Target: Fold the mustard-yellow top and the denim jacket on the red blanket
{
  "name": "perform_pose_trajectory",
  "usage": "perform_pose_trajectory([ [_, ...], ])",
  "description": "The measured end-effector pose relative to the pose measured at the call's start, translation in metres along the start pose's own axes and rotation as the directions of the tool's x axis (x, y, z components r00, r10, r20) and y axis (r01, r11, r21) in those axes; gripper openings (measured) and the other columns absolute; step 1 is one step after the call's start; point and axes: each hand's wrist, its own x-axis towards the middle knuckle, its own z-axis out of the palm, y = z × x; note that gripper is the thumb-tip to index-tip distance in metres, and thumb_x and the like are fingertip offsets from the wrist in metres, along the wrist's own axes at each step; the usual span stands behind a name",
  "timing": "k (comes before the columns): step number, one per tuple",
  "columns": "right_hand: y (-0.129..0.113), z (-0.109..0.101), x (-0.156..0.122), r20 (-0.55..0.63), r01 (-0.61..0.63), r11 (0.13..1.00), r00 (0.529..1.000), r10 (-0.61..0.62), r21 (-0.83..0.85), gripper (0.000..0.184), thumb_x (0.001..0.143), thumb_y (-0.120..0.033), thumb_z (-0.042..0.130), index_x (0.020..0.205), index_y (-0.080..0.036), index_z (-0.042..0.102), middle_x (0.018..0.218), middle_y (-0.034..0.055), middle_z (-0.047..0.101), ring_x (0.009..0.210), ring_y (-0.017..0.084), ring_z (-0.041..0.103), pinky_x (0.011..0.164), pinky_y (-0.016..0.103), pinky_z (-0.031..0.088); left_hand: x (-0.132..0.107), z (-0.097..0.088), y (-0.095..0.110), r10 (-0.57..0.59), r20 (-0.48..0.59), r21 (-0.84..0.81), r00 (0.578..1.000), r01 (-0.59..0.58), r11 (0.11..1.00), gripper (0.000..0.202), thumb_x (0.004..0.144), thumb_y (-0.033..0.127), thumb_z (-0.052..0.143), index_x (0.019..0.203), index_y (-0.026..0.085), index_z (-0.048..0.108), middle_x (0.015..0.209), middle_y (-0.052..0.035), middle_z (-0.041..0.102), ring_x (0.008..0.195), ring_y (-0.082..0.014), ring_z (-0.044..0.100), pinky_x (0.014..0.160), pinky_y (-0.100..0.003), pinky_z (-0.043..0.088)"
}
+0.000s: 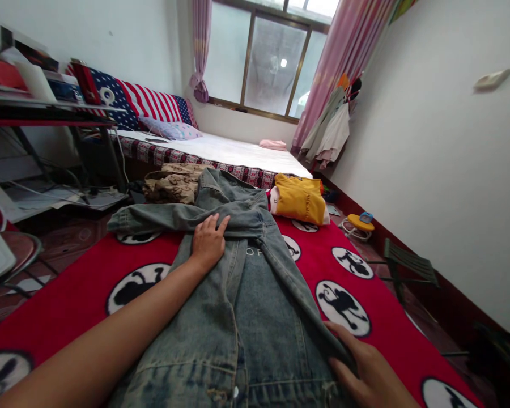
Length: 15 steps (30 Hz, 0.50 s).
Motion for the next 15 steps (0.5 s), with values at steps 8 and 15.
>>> perform_pose_trajectory([
  [8, -0.062, -0.042, 0.013, 0.053, 0.029, 0.951, 0.997, -0.048, 0.309, 0.043, 0.077, -0.029, 0.051, 0.114, -0.018, 0.07, 0.092, 0.0046, 0.071, 0.084, 0.025, 0.065, 0.074, 0.033, 0.051, 0.053, -0.032, -0.017, 0.107, 0.074, -0.022, 0.991, -0.106, 0.994, 0.046, 0.089, 0.01, 0.041, 0.123, 0.026, 0.066, 0.107, -0.0065, 0.073, 0.091, -0.024, 0.066, 0.082, -0.038, 0.051],
  [15, -0.104, 0.013, 0.012, 0.238, 0.092, 0.807, 0.931, -0.278, 0.583, 0.063, 0.082, -0.045, 0.061, 0.14, -0.023, 0.049, 0.11, 0.0086, 0.062, 0.09, 0.021, 0.062, 0.078, 0.03, 0.051, 0.12, -0.081, -0.039, -0.028, -0.061, -0.064, 0.998, 0.024, 0.998, 0.038, 0.086, 0.009, 0.047, 0.116, 0.014, 0.069, 0.106, -0.0064, 0.069, 0.105, -0.0241, 0.061, 0.098, -0.045, 0.045],
])
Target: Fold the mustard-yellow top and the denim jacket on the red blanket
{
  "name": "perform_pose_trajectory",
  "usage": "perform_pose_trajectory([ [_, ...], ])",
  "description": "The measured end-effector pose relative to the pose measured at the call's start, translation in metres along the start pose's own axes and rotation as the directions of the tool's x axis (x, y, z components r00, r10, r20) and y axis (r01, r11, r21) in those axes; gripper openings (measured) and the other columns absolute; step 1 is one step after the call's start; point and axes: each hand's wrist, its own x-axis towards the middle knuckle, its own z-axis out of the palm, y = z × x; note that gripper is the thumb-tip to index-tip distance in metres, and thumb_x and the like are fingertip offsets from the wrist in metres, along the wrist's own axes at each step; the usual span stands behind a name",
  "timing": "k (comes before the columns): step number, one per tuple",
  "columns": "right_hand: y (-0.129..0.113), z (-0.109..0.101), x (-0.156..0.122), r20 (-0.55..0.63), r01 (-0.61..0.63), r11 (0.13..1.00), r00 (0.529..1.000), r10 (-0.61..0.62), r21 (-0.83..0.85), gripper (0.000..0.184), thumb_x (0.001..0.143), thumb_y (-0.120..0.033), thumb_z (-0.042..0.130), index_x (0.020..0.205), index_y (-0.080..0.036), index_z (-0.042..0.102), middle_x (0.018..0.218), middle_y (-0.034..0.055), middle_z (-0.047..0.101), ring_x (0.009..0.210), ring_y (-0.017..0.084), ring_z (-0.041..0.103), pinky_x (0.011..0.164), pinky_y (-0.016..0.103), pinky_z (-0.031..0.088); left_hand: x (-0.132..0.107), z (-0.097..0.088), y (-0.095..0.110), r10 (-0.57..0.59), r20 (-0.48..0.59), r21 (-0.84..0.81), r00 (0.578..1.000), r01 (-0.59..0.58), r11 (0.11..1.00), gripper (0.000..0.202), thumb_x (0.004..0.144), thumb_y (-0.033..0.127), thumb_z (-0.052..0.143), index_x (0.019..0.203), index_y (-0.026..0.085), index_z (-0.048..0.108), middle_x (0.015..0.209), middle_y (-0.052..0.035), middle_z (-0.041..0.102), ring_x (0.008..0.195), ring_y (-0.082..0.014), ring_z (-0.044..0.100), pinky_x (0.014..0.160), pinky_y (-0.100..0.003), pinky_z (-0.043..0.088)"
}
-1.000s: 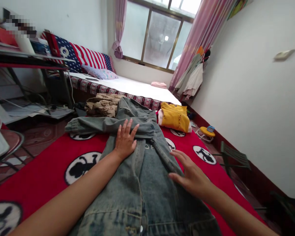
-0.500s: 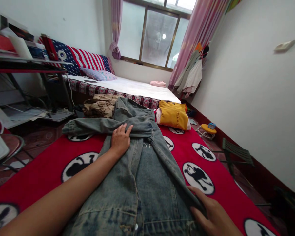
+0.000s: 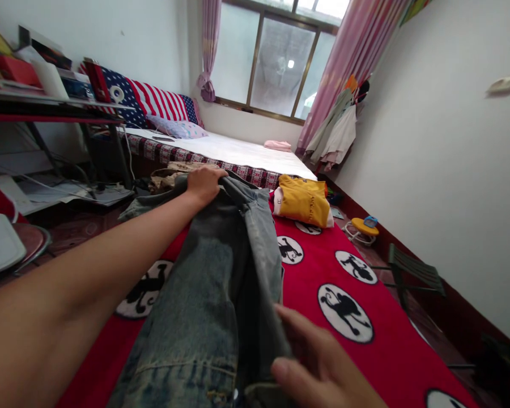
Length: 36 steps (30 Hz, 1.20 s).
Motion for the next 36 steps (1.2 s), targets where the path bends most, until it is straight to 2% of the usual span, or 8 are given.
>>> perform_pose_trajectory([
  [6, 0.045, 0.042, 0.054, 0.383, 0.204, 0.927, 0.921, -0.072, -0.316, 0.05, 0.074, -0.047, 0.071, 0.116, -0.021, 0.064, 0.095, 0.0035, 0.059, 0.071, 0.013, 0.054, 0.058, 0.019, 0.042, -0.03, 0.01, 0.026, 0.019, -0.085, -0.09, 0.996, -0.026, 0.996, 0.03, 0.086, 0.01, 0.048, 0.099, 0.012, 0.074, 0.133, -0.0094, 0.058, 0.13, -0.0275, 0.044, 0.112, -0.05, 0.032],
  [11, 0.007, 0.021, 0.072, 0.571, 0.311, 0.834, 0.821, 0.005, -0.455, 0.032, 0.078, -0.029, 0.069, 0.107, -0.015, 0.066, 0.087, 0.0025, 0.059, 0.068, 0.012, 0.053, 0.056, 0.018, 0.039, -0.098, 0.044, 0.077, 0.334, 0.151, -0.25, 0.93, -0.291, 0.923, 0.042, 0.088, 0.039, 0.057, 0.126, 0.023, 0.063, 0.143, -0.0099, 0.052, 0.138, -0.0293, 0.04, 0.114, -0.051, 0.031],
  [15, -0.021, -0.017, 0.09, 0.699, 0.139, 0.946, 0.706, 0.113, -0.294, 0.03, 0.085, -0.039, 0.063, 0.102, -0.015, 0.069, 0.076, 0.0, 0.061, 0.063, 0.011, 0.058, 0.055, 0.017, 0.043, -0.139, 0.072, 0.087, 0.309, 0.318, -0.228, 0.896, -0.245, 0.943, 0.054, 0.092, 0.047, 0.049, 0.14, 0.021, 0.051, 0.154, -0.0135, 0.037, 0.144, -0.0327, 0.029, 0.115, -0.051, 0.028],
  [17, -0.023, -0.041, 0.116, 0.576, 0.083, 0.956, 0.811, 0.1, -0.283, 0.031, 0.087, -0.042, 0.058, 0.092, -0.013, 0.07, 0.072, 0.0002, 0.063, 0.059, 0.011, 0.059, 0.054, 0.019, 0.045, -0.146, 0.078, 0.084, 0.308, 0.345, -0.233, 0.886, -0.237, 0.943, 0.055, 0.094, 0.048, 0.045, 0.142, 0.022, 0.049, 0.155, -0.0135, 0.033, 0.144, -0.0332, 0.027, 0.115, -0.052, 0.026],
  [20, -0.017, -0.076, 0.177, 0.086, 0.163, 0.909, 0.986, -0.141, -0.385, 0.023, 0.083, -0.032, 0.06, 0.087, -0.012, 0.071, 0.075, 0.0038, 0.068, 0.063, 0.014, 0.063, 0.059, 0.022, 0.049, -0.146, 0.08, 0.081, 0.309, 0.331, -0.248, 0.892, -0.234, 0.94, 0.056, 0.094, 0.05, 0.043, 0.142, 0.021, 0.048, 0.156, -0.0135, 0.032, 0.145, -0.0332, 0.024, 0.116, -0.052, 0.023],
  [24, -0.009, -0.117, 0.269, -0.377, 0.07, 0.828, 0.867, -0.327, -0.557, 0.027, 0.083, -0.019, 0.054, 0.103, -0.012, 0.07, 0.086, 0.0081, 0.073, 0.066, 0.016, 0.067, 0.065, 0.025, 0.052, -0.145, 0.077, 0.083, 0.302, 0.313, -0.27, 0.901, -0.22, 0.937, 0.057, 0.095, 0.052, 0.039, 0.143, 0.022, 0.047, 0.157, -0.0141, 0.03, 0.146, -0.0341, 0.023, 0.117, -0.053, 0.022],
  [30, -0.006, -0.15, 0.355, -0.513, -0.17, 0.663, 0.777, -0.364, -0.729, 0.048, 0.084, -0.011, 0.049, 0.131, -0.012, 0.056, 0.11, 0.0141, 0.07, 0.097, 0.022, 0.067, 0.088, 0.031, 0.049, -0.144, 0.073, 0.084, 0.297, 0.352, -0.3, 0.888, -0.193, 0.934, 0.057, 0.095, 0.051, 0.041, 0.144, 0.022, 0.046, 0.157, -0.0144, 0.029, 0.146, -0.0341, 0.021, 0.118, -0.053, 0.022],
  [36, 0.001, -0.151, 0.393, -0.402, -0.283, 0.485, 0.902, -0.158, -0.827, 0.068, 0.078, -0.021, 0.069, 0.142, -0.025, 0.046, 0.124, 0.0141, 0.065, 0.111, 0.029, 0.062, 0.092, 0.039, 0.047, -0.144, 0.072, 0.084, 0.296, 0.366, -0.295, 0.882, -0.192, 0.936, 0.057, 0.095, 0.05, 0.041, 0.144, 0.022, 0.046, 0.157, -0.0141, 0.027, 0.146, -0.0341, 0.022, 0.117, -0.055, 0.025],
])
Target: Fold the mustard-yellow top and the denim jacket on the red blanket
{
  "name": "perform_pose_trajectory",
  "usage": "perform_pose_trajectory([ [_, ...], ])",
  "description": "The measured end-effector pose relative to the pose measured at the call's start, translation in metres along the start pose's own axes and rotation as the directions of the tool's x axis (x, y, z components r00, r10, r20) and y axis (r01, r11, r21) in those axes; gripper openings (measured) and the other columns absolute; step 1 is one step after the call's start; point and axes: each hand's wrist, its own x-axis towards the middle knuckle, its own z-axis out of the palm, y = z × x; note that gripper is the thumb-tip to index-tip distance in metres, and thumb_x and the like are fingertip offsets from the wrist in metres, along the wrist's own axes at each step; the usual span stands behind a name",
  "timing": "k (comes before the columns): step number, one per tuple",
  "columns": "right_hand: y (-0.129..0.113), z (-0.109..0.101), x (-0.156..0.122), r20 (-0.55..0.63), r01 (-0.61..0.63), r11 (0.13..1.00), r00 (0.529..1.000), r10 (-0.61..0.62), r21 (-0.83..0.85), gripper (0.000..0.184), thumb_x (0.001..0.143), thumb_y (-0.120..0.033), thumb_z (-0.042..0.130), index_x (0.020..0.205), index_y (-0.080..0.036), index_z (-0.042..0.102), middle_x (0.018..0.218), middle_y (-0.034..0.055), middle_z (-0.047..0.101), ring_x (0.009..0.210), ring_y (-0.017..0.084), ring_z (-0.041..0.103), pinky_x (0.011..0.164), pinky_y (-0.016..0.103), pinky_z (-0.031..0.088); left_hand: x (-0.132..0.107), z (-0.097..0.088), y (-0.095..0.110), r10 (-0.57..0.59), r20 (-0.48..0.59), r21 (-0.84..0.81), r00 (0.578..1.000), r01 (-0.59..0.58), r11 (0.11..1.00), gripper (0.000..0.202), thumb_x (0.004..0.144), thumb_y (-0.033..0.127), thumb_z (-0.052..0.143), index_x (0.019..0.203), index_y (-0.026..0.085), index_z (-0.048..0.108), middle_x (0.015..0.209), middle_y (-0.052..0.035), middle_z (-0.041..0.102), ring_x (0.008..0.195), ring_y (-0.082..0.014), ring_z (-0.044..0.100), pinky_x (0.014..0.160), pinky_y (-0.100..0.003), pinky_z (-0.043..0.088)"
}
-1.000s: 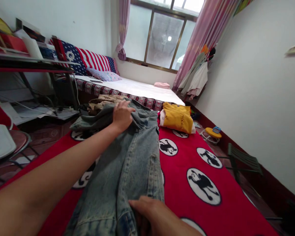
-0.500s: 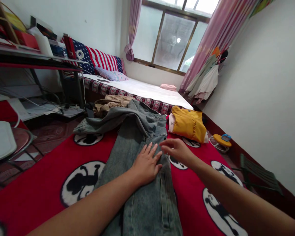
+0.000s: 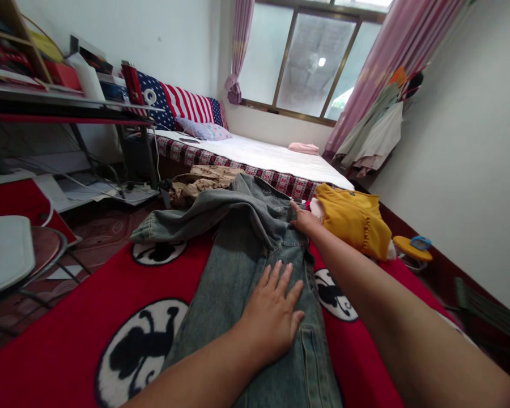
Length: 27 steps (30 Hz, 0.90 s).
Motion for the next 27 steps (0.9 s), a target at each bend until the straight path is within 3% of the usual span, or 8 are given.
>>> perform_pose_trajectory([
  [3, -0.003, -0.005, 0.016, 0.034, 0.0, 1.0, 0.999, 0.0, 0.006, 0.042, 0.078, -0.022, 0.068, 0.119, -0.019, 0.066, 0.114, 0.013, 0.07, 0.106, 0.027, 0.064, 0.087, 0.033, 0.048, 0.0, 0.002, 0.0, 0.0, -0.003, 0.0, 1.0, 0.0, 1.0, 0.057, 0.095, 0.05, 0.04, 0.145, 0.022, 0.045, 0.158, -0.0128, 0.027, 0.146, -0.0343, 0.021, 0.118, -0.054, 0.025],
  [6, -0.008, -0.009, 0.028, -0.02, -0.055, 0.998, 0.998, 0.056, 0.032, 0.03, 0.084, -0.021, 0.057, 0.11, -0.013, 0.069, 0.102, 0.0154, 0.072, 0.101, 0.027, 0.065, 0.084, 0.031, 0.049, -0.001, 0.004, 0.001, -0.005, 0.003, -0.001, 1.0, 0.005, 1.0, 0.058, 0.095, 0.051, 0.038, 0.146, 0.022, 0.044, 0.158, -0.0125, 0.026, 0.147, -0.0349, 0.019, 0.118, -0.054, 0.023],
  [11, -0.025, 0.021, 0.017, -0.09, -0.088, 0.994, 0.991, 0.094, 0.071, 0.049, 0.09, -0.017, 0.045, 0.138, -0.008, 0.048, 0.124, 0.021, 0.063, 0.115, 0.028, 0.06, 0.095, 0.036, 0.046, 0.0, 0.004, 0.001, -0.012, 0.019, -0.009, 1.0, 0.012, 1.0, 0.058, 0.096, 0.049, 0.036, 0.146, 0.02, 0.044, 0.158, -0.0137, 0.026, 0.147, -0.0352, 0.018, 0.119, -0.053, 0.021],
  [16, -0.033, 0.039, -0.009, 0.024, 0.013, 0.998, 1.0, -0.015, 0.069, 0.07, 0.091, -0.029, 0.05, 0.151, -0.005, 0.023, 0.144, 0.0261, 0.044, 0.13, 0.032, 0.049, 0.105, 0.04, 0.04, 0.0, 0.002, 0.0, -0.01, -0.011, -0.039, 1.0, 0.01, 0.999, 0.054, 0.095, 0.049, 0.039, 0.142, 0.023, 0.048, 0.155, -0.012, 0.034, 0.146, -0.0342, 0.023, 0.118, -0.054, 0.023],
  [19, -0.031, 0.027, -0.036, 0.123, 0.133, 0.989, 0.983, -0.139, 0.058, 0.064, 0.092, -0.031, 0.051, 0.149, -0.009, 0.033, 0.148, 0.0205, 0.043, 0.136, 0.029, 0.043, 0.11, 0.039, 0.035, 0.001, -0.001, -0.002, -0.02, -0.065, -0.098, 0.998, 0.014, 0.995, 0.05, 0.093, 0.046, 0.047, 0.136, 0.022, 0.056, 0.15, -0.0115, 0.044, 0.142, -0.034, 0.031, 0.116, -0.053, 0.026],
  [22, -0.031, 0.021, -0.079, 0.183, 0.233, 0.971, 0.954, -0.238, 0.051, 0.049, 0.097, -0.028, 0.04, 0.144, -0.017, 0.042, 0.153, 0.0129, 0.039, 0.141, 0.026, 0.035, 0.114, 0.046, 0.027, 0.003, -0.003, -0.006, -0.059, -0.137, -0.201, 0.989, 0.031, 0.979, 0.033, 0.087, 0.025, 0.053, 0.115, 0.019, 0.069, 0.132, -0.0089, 0.061, 0.13, -0.0284, 0.048, 0.113, -0.044, 0.035],
  [25, -0.035, 0.025, -0.127, 0.169, 0.252, 0.967, 0.953, -0.252, 0.027, 0.049, 0.099, -0.026, 0.032, 0.147, -0.016, 0.037, 0.156, 0.013, 0.031, 0.146, 0.027, 0.026, 0.116, 0.057, 0.016, 0.004, -0.006, -0.01, -0.125, -0.195, -0.303, 0.973, 0.061, 0.951, 0.032, 0.077, 0.005, 0.049, 0.09, 0.017, 0.075, 0.104, -0.0064, 0.072, 0.108, -0.02, 0.062, 0.102, -0.031, 0.045],
  [27, -0.039, 0.029, -0.154, 0.153, 0.238, 0.971, 0.96, -0.236, 0.001, 0.052, 0.099, -0.025, 0.03, 0.15, -0.013, 0.031, 0.158, 0.0132, 0.026, 0.147, 0.026, 0.022, 0.116, 0.055, 0.016, 0.003, -0.008, -0.012, -0.183, -0.196, -0.335, 0.963, 0.109, 0.936, 0.03, 0.075, 0.002, 0.048, 0.076, 0.017, 0.074, 0.087, -0.006, 0.072, 0.095, -0.019, 0.065, 0.093, -0.029, 0.049],
])
